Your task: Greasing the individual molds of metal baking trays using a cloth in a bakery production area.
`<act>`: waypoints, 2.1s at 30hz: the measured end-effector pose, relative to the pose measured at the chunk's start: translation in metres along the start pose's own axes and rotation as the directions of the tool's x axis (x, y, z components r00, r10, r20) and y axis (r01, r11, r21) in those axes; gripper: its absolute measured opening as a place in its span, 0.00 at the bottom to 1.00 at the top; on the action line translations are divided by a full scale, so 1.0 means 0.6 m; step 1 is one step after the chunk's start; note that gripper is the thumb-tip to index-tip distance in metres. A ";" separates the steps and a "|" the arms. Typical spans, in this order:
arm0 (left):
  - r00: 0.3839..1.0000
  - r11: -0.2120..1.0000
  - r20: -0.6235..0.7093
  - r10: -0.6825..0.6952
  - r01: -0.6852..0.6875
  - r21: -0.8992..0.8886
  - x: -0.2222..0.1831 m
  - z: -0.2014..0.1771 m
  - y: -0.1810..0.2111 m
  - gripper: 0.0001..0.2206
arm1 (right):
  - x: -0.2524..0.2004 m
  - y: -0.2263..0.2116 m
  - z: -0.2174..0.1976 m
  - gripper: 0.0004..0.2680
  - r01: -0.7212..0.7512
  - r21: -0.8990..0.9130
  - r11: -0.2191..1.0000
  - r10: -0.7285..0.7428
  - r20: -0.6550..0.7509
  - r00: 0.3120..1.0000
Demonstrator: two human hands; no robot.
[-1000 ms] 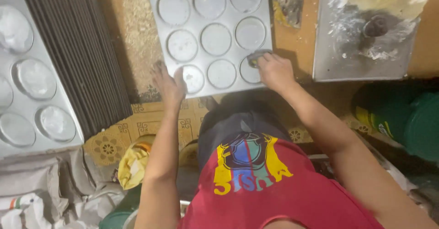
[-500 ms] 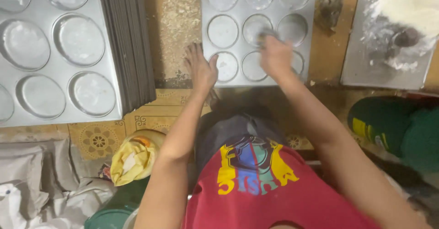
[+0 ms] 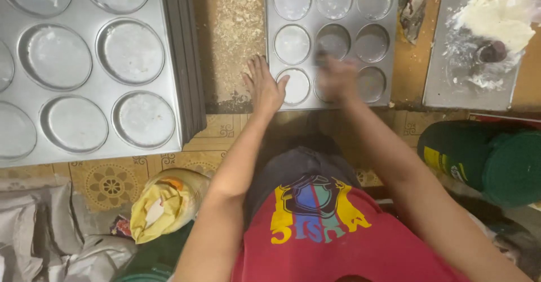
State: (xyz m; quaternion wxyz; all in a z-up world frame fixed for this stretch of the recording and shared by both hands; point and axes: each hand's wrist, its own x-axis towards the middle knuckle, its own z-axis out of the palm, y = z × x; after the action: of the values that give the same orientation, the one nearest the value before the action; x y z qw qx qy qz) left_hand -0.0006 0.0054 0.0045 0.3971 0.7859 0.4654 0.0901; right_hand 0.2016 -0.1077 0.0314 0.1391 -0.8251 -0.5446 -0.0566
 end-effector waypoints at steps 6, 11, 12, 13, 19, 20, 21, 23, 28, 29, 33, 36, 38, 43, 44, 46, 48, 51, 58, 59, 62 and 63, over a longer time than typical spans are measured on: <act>0.993 0.998 0.100 0.055 -0.058 0.023 0.006 -0.023 -0.001 0.40 | 0.095 -0.136 0.036 0.03 0.293 0.100 0.951 -0.294 -0.006 0.956; 0.991 0.998 0.137 -0.008 0.000 0.060 -0.008 -0.032 0.008 0.38 | 0.053 -0.045 -0.084 0.07 0.258 0.280 0.925 -0.269 0.002 0.963; 0.992 0.998 0.124 -0.006 -0.002 0.060 -0.005 -0.031 0.010 0.37 | 0.032 -0.015 -0.051 0.09 0.185 0.140 0.973 -0.211 0.203 0.956; 0.993 0.998 0.121 -0.002 -0.006 0.063 -0.007 -0.028 0.010 0.37 | 0.002 0.014 -0.018 0.13 0.128 -0.017 0.992 -0.111 0.388 0.915; 0.988 0.993 0.151 -0.033 0.015 0.120 -0.025 -0.032 0.023 0.36 | -0.013 -0.075 -0.066 0.04 0.355 0.039 0.934 -0.355 0.004 0.935; 0.987 0.991 0.156 -0.040 0.020 0.129 -0.030 -0.030 0.018 0.36 | 0.005 -0.062 -0.031 0.04 0.350 0.049 0.936 -0.351 0.006 0.937; 0.987 0.989 0.154 -0.047 0.024 0.146 -0.026 -0.028 0.016 0.36 | 0.034 -0.046 0.005 0.04 0.328 0.029 0.944 -0.327 -0.042 0.944; 0.988 0.984 0.139 -0.064 0.040 0.173 -0.022 -0.025 0.019 0.36 | 0.062 -0.039 0.016 0.05 0.314 0.024 0.949 -0.310 -0.098 0.945; 0.989 0.979 0.096 -0.109 0.090 0.186 -0.031 -0.025 0.038 0.33 | -0.068 -0.024 -0.045 0.07 0.473 0.189 0.860 -0.484 0.013 0.875; 0.987 0.976 0.104 -0.121 0.099 0.195 -0.029 -0.031 0.043 0.33 | -0.052 -0.021 -0.039 0.07 0.466 0.204 0.861 -0.479 0.017 0.878; 0.979 0.966 0.164 -0.122 0.079 0.248 -0.031 -0.040 0.060 0.36 | 0.018 -0.034 -0.010 0.03 0.407 0.179 0.896 -0.405 -0.050 0.913; 0.968 0.972 0.210 -0.135 0.088 0.220 -0.045 -0.055 0.066 0.36 | 0.031 -0.076 0.002 0.04 0.401 0.230 0.887 -0.388 -0.101 0.916; 0.967 0.982 0.227 -0.111 0.072 0.172 -0.011 -0.078 0.084 0.36 | 0.038 -0.066 -0.003 0.05 0.434 0.246 0.867 -0.411 -0.141 0.901; 0.962 0.968 0.175 -0.211 0.180 0.177 0.039 -0.092 0.111 0.40 | -0.096 0.020 -0.072 0.04 0.196 0.171 0.965 -0.233 0.228 0.946; 0.962 0.968 0.174 -0.211 0.180 0.175 0.045 -0.079 0.103 0.40 | -0.104 0.015 -0.069 0.04 0.199 0.170 0.965 -0.235 0.228 0.945; 0.992 0.984 0.049 -0.120 0.112 0.137 0.049 -0.041 0.087 0.34 | -0.145 0.002 -0.068 0.05 0.313 0.113 0.943 -0.314 -0.007 0.949; 0.997 0.992 0.039 -0.069 0.064 0.107 0.046 -0.018 0.060 0.33 | -0.135 -0.047 0.010 0.05 0.271 0.038 0.962 -0.273 0.140 0.952; 1.000 0.996 0.008 0.017 -0.018 0.087 0.072 0.002 0.028 0.33 | -0.087 -0.163 0.018 0.07 0.324 0.065 0.944 -0.327 0.058 0.943; 0.990 0.976 0.142 -0.021 -0.010 0.216 0.092 -0.044 0.043 0.31 | -0.165 -0.048 0.001 0.08 0.323 0.134 0.937 -0.331 0.045 0.943; 0.991 0.978 0.135 -0.009 -0.020 0.208 0.090 -0.048 0.058 0.31 | -0.168 -0.014 -0.021 0.08 0.328 0.121 0.937 -0.334 0.038 0.942; 0.992 0.994 0.105 -0.069 0.060 0.090 0.059 -0.054 0.081 0.29 | -0.213 0.065 -0.055 0.04 0.144 -0.171 0.975 -0.149 -0.020 0.989; 0.993 0.995 0.060 -0.103 0.103 0.008 0.054 -0.054 0.090 0.32 | -0.227 0.090 -0.045 0.03 0.111 -0.217 0.970 -0.131 -0.083 0.988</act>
State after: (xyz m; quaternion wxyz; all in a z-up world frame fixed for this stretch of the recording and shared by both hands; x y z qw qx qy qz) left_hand 0.0361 0.0351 0.0570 0.4131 0.7643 0.4932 0.0445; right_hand 0.1980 -0.2560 0.0147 0.0732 -0.7967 -0.5775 -0.1625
